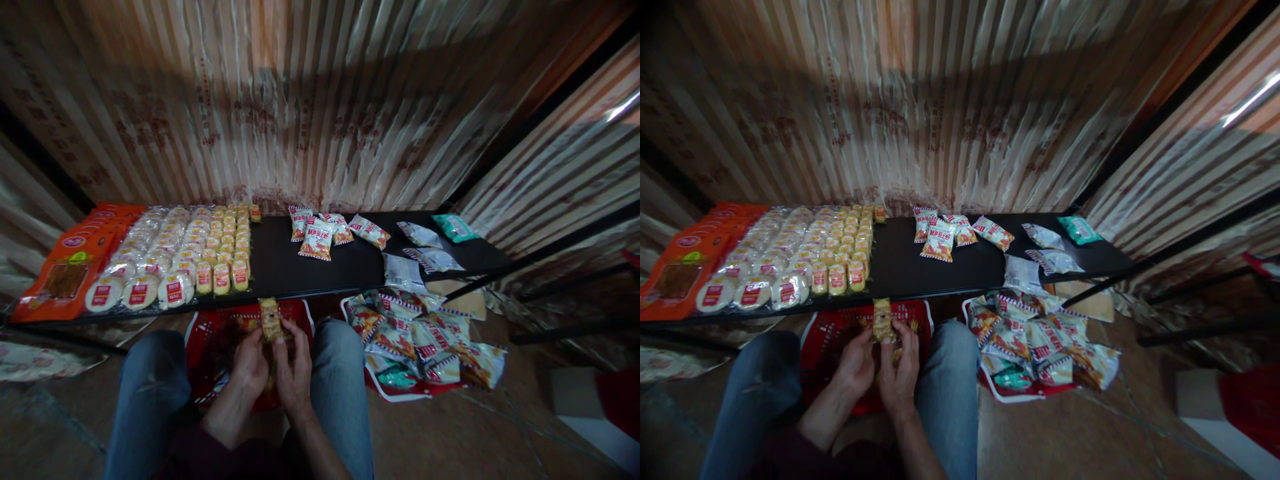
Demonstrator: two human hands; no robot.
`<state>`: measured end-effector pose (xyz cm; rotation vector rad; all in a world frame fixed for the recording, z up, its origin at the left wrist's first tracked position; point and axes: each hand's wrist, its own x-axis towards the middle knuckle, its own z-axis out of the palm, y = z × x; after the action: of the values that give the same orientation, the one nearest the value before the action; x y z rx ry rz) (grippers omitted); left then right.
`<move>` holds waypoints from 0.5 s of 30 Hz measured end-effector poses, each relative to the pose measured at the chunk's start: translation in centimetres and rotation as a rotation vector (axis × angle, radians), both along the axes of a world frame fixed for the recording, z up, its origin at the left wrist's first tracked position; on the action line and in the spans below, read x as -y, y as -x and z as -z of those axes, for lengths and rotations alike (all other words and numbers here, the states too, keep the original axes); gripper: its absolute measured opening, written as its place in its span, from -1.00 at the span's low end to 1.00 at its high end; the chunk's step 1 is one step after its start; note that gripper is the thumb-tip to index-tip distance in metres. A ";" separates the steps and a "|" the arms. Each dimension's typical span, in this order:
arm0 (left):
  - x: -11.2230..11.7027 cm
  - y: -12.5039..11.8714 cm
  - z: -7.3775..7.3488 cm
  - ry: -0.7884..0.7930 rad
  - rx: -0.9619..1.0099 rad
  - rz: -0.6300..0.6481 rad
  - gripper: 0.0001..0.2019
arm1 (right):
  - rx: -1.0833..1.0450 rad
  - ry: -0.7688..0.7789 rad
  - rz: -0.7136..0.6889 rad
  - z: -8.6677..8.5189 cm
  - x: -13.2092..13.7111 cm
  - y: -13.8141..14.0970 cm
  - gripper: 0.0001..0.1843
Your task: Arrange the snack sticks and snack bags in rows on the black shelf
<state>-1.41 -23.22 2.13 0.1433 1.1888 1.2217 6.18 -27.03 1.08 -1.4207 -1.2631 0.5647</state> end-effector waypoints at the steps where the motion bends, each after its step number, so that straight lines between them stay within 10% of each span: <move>1: -0.1 -0.1 -0.1 0.035 0.054 0.014 -0.90 | 0.001 -0.008 -0.003 0.0 0.0 -0.1 -0.70; 15: -0.6 -0.3 -0.8 0.122 0.328 0.086 -0.82 | 0.069 -0.056 -0.004 -0.8 -0.5 -0.9 -0.79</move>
<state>-1.13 -22.62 2.95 -0.0942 0.9563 1.0476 7.03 -26.52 1.89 -1.4019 -1.3270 0.4830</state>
